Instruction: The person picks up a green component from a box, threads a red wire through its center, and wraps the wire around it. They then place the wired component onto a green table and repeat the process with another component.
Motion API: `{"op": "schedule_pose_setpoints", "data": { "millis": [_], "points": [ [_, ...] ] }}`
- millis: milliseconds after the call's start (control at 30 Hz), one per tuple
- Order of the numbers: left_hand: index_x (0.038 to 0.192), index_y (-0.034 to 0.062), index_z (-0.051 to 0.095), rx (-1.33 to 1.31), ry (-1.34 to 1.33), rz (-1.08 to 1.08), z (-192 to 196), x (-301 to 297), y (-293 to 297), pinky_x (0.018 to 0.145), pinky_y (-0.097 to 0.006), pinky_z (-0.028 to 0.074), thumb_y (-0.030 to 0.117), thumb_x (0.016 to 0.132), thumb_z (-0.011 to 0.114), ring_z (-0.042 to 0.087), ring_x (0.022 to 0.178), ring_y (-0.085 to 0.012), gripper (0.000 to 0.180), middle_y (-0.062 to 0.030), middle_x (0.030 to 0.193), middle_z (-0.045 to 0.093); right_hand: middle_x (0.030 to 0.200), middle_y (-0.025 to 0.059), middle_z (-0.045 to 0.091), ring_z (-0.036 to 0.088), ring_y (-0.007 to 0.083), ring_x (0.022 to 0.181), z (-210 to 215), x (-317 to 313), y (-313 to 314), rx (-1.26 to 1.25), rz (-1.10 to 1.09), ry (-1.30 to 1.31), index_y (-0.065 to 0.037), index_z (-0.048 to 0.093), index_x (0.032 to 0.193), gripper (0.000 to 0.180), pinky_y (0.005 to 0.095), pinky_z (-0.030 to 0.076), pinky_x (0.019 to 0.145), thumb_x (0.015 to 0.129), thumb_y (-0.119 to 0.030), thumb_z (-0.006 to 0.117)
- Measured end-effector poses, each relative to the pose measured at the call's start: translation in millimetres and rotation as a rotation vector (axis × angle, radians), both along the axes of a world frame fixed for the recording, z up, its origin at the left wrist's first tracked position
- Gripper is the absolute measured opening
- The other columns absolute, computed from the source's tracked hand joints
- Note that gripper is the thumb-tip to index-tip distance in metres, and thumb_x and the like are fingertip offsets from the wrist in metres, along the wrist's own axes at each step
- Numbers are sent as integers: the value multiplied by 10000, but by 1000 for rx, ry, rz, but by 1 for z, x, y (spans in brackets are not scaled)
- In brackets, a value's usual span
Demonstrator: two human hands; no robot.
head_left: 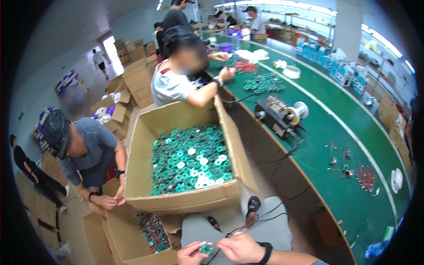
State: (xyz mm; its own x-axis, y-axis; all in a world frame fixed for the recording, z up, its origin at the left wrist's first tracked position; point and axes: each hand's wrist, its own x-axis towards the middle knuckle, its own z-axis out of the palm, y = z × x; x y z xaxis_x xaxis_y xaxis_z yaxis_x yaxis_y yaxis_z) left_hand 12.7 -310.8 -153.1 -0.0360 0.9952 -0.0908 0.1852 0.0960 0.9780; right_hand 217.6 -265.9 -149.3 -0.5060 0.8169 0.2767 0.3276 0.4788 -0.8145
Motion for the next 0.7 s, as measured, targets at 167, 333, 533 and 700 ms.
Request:
{"op": "schedule_pose_setpoints", "data": {
  "millis": [167, 333, 533, 700],
  "points": [
    [1195, -80, 686, -347, -248, 76, -50, -32, 5, 916, -321, 539, -27, 875, 615, 693, 1014, -207, 332, -144, 1108, 748, 643, 191, 615, 613, 426, 556, -1, -2, 1, 100, -10, 61, -115, 629, 775, 178, 533, 482, 532, 920, -210, 587],
    [1215, -87, 673, -62, -121, -8, -14, 2, 3, 919, -319, 535, -28, 903, 579, 681, 1017, -193, 331, -134, 1106, 743, 622, 182, 615, 620, 417, 556, -10, 2, -4, 86, 83, -60, -124, 640, 756, 178, 516, 486, 526, 895, -232, 615],
    [1236, -102, 661, -45, -105, 43, -17, -1, 4, 920, -315, 529, -17, 955, 595, 672, 992, -194, 301, -128, 1099, 735, 625, 167, 621, 624, 406, 582, 10, 3, 0, 45, 127, -120, -121, 642, 733, 204, 509, 474, 537, 888, -254, 623],
    [1181, -51, 651, 176, 162, -489, -62, 0, -4, 904, -317, 528, 65, 942, 623, 662, 996, -183, 267, -97, 1091, 709, 628, 169, 631, 648, 407, 610, -12, 6, 7, 36, 38, -269, -112, 657, 717, 168, 520, 507, 565, 838, -225, 634]
  ]
}}
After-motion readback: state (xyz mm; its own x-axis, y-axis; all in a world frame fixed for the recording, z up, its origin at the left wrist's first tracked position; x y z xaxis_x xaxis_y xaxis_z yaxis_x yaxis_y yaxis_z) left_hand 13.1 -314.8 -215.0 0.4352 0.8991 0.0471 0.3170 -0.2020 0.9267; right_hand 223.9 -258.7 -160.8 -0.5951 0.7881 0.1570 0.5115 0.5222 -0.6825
